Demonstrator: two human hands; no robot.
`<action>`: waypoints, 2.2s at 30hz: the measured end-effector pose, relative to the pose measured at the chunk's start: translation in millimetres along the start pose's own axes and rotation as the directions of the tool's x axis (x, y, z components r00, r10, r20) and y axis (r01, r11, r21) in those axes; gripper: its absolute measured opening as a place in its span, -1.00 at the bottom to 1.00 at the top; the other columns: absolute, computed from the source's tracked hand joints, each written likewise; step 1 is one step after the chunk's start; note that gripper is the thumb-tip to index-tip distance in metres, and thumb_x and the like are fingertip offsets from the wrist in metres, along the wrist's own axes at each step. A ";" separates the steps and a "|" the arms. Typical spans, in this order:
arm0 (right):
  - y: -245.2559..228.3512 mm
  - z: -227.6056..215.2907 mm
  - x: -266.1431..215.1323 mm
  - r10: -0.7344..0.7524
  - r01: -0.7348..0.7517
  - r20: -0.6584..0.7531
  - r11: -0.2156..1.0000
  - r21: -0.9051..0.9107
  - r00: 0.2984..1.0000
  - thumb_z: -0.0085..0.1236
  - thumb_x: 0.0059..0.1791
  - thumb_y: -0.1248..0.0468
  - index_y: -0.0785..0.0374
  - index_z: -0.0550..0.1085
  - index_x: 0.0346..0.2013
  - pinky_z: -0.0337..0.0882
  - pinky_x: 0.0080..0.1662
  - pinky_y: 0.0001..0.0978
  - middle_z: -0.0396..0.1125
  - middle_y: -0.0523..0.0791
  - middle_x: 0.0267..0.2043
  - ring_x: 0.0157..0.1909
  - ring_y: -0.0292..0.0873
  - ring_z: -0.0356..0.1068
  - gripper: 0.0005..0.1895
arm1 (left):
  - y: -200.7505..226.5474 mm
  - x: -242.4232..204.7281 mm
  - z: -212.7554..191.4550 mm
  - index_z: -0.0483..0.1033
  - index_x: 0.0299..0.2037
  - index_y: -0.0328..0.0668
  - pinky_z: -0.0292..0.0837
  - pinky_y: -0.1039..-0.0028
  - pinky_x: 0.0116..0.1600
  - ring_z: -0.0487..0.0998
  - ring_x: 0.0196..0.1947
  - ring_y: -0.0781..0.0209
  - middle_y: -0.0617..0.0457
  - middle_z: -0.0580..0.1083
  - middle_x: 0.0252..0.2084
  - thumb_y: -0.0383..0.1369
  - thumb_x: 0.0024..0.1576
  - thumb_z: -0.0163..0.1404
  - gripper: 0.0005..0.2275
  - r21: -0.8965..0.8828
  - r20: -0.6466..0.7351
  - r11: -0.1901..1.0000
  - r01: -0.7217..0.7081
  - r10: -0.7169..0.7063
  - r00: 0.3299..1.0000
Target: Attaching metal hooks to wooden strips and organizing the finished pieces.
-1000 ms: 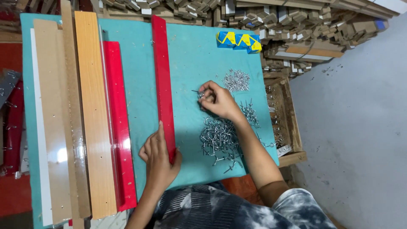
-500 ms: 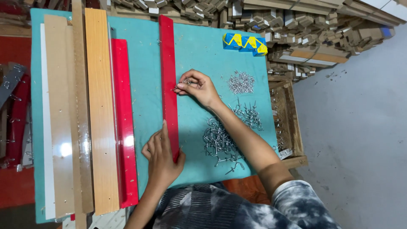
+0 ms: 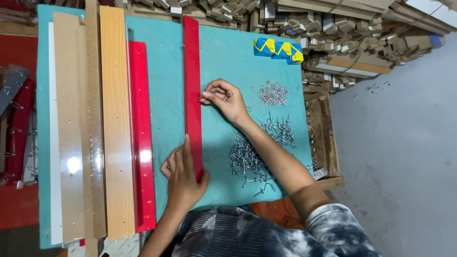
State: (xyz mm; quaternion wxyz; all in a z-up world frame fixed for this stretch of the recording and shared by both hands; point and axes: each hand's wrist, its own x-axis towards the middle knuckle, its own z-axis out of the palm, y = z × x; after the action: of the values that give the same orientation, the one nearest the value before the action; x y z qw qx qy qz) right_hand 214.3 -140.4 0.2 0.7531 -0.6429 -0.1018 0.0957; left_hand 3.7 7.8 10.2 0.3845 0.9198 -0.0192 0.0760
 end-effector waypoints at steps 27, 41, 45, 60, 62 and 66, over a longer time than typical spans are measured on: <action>2.0 19.5 10.6 -0.099 0.094 0.026 0.774 -0.627 0.995 0.40 -0.20 0.31 0.16 0.52 -0.49 0.41 -0.34 -0.46 0.32 -0.19 -0.63 -0.51 -0.31 0.30 -0.85 | -0.9 -0.4 0.7 -0.20 0.57 -0.26 -0.13 0.02 0.18 0.16 0.32 -0.12 -0.09 0.27 0.18 -0.46 -0.06 0.03 -0.08 0.005 -0.002 1.000 0.000 0.000 1.000; -105.3 -43.7 -61.9 0.193 0.090 0.235 0.557 -0.825 0.953 0.30 -0.02 0.30 0.30 0.54 -0.10 0.47 -0.18 -0.15 0.40 0.01 -0.33 -0.36 0.00 0.44 -0.77 | 0.9 -0.7 0.1 -0.15 0.56 -0.30 -0.12 0.01 0.18 0.18 0.28 -0.15 -0.11 0.26 0.16 -0.44 -0.09 0.08 -0.06 0.070 -0.023 0.997 -0.022 0.023 0.999; -115.2 -45.4 -92.9 0.361 0.033 0.207 0.433 -0.901 0.909 0.27 -0.03 0.37 0.32 0.60 -0.07 0.47 -0.11 -0.12 0.43 0.05 -0.34 -0.29 0.03 0.45 -0.77 | -0.1 -2.3 2.4 -0.14 0.55 -0.31 -0.13 0.00 0.18 0.18 0.28 -0.16 -0.13 0.26 0.17 -0.43 -0.09 0.09 -0.07 0.082 -0.013 0.996 -0.022 0.023 1.000; -101.9 -23.0 -102.3 -0.212 0.370 0.305 0.441 -0.818 0.928 0.13 0.10 0.29 0.23 0.50 -0.17 0.54 -0.25 -0.28 0.46 -0.06 -0.30 -0.30 -0.04 0.51 -0.93 | 2.4 -2.5 1.5 -0.15 0.55 -0.33 -0.11 -0.01 0.18 0.17 0.29 -0.16 -0.12 0.27 0.17 -0.45 -0.08 0.09 -0.08 0.062 -0.025 0.998 -0.031 0.033 0.999; -94.3 -4.5 -100.8 -0.162 0.253 0.197 0.698 -0.670 0.967 0.16 0.05 0.39 0.28 0.40 -0.27 0.59 -0.27 -0.34 0.48 0.01 -0.28 -0.35 -0.10 0.54 -0.91 | 1.1 -1.8 1.6 -0.15 0.55 -0.33 -0.11 0.00 0.17 0.18 0.28 -0.15 -0.12 0.27 0.16 -0.46 -0.09 0.09 -0.07 0.068 -0.035 0.997 -0.032 0.035 0.999; -61.5 11.9 -102.1 0.068 -0.041 0.103 0.968 -0.246 0.992 0.30 -0.07 0.52 0.31 0.20 -0.15 0.63 -0.05 -0.35 0.46 0.11 -0.12 -0.24 -0.10 0.57 -0.59 | 1.1 -2.2 0.7 -0.12 0.55 -0.31 -0.10 0.01 0.17 0.19 0.28 -0.12 -0.11 0.28 0.16 -0.45 -0.11 0.09 -0.06 0.059 -0.049 0.998 -0.036 0.039 0.998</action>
State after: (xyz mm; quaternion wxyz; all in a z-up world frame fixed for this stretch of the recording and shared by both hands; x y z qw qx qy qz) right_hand 113.7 -166.7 59.7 0.6589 -0.7267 -0.1363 0.1386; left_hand 1.5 6.5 10.2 0.3564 0.9279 -0.0248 0.1068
